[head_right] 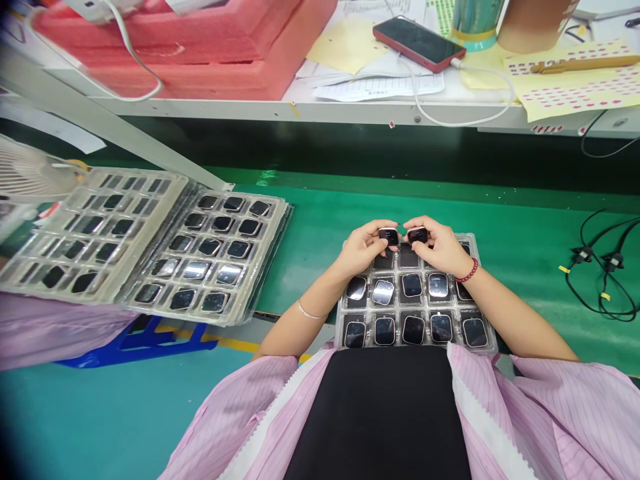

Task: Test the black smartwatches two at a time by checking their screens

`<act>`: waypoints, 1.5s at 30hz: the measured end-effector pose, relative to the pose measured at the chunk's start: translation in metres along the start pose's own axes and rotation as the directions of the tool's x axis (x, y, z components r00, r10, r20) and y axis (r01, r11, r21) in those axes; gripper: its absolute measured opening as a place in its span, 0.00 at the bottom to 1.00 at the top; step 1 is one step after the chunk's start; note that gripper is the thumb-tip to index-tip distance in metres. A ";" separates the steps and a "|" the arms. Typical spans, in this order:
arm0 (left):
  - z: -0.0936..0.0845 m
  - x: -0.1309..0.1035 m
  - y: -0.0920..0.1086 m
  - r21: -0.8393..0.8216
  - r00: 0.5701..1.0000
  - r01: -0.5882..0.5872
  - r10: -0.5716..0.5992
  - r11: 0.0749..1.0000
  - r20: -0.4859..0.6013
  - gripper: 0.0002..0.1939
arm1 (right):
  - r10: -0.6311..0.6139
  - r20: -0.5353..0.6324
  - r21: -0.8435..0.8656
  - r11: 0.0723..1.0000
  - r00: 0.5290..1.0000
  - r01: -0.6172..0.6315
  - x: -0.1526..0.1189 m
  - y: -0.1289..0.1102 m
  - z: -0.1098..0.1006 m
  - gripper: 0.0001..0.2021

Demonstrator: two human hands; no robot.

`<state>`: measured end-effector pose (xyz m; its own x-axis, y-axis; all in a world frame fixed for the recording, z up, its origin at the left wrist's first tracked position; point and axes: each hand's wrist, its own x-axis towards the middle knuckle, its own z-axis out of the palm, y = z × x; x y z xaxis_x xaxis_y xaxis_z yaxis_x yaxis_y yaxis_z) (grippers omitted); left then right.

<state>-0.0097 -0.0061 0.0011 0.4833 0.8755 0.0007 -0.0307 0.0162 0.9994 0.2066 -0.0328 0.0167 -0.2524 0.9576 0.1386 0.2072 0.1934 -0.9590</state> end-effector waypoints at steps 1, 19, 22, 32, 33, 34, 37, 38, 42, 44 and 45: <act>0.000 0.000 0.000 -0.001 1.000 -0.002 0.002 1.000 -0.002 0.21 | -0.003 -0.003 -0.010 1.000 1.000 0.003 0.000 0.000 0.000 0.15; 0.004 -0.026 0.048 -0.513 0.882 0.355 -0.099 0.782 0.460 0.34 | 0.077 -0.011 0.124 0.989 0.997 -0.075 0.004 0.001 -0.005 0.16; 0.023 -0.051 0.080 -0.459 0.631 0.535 0.026 0.710 0.776 0.41 | 0.182 0.037 0.253 0.950 0.983 -0.185 0.003 -0.003 -0.008 0.16; 0.043 -0.072 0.113 -0.318 0.316 0.688 0.126 0.652 0.940 0.37 | 0.310 0.261 0.570 0.715 0.914 -0.405 -0.009 -0.050 -0.010 0.16; 0.038 -0.077 0.112 -0.373 0.415 0.654 0.100 0.658 0.904 0.38 | 0.287 0.293 0.594 0.693 0.912 -0.409 -0.014 -0.063 -0.007 0.16; 0.031 -0.080 0.111 -0.445 0.534 0.596 0.083 0.668 0.841 0.38 | 0.256 0.328 0.618 0.669 0.909 -0.412 -0.021 -0.077 -0.003 0.15; 0.005 -0.073 0.100 -0.641 0.874 0.252 0.113 0.725 0.472 0.35 | 0.153 0.491 0.648 0.593 0.858 -0.477 -0.042 -0.120 0.012 0.17; -0.004 -0.065 0.094 -0.654 0.938 0.127 0.125 0.746 0.325 0.34 | 0.132 0.565 0.629 0.570 0.815 -0.528 -0.049 -0.133 0.017 0.20; -0.022 -0.025 0.065 -0.537 0.997 0.053 -0.018 0.842 0.070 0.33 | 0.086 0.752 0.540 0.487 0.653 -0.687 -0.063 -0.172 0.027 0.27; -0.021 -0.015 0.054 -0.487 0.990 0.141 -0.110 0.862 0.092 0.35 | 0.113 0.784 0.491 0.489 0.610 -0.721 -0.063 -0.183 0.025 0.27; -0.019 -0.013 0.049 -0.470 0.985 0.172 -0.138 0.866 0.107 0.36 | 0.131 0.789 0.469 0.502 0.600 -0.727 -0.062 -0.187 0.022 0.27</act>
<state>-0.0339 -0.0073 0.0497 0.5738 0.8081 -0.1335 -0.3543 0.3918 0.8491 0.1626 -0.1335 0.1819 -0.8700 0.4319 -0.2377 -0.1562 -0.6989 -0.6979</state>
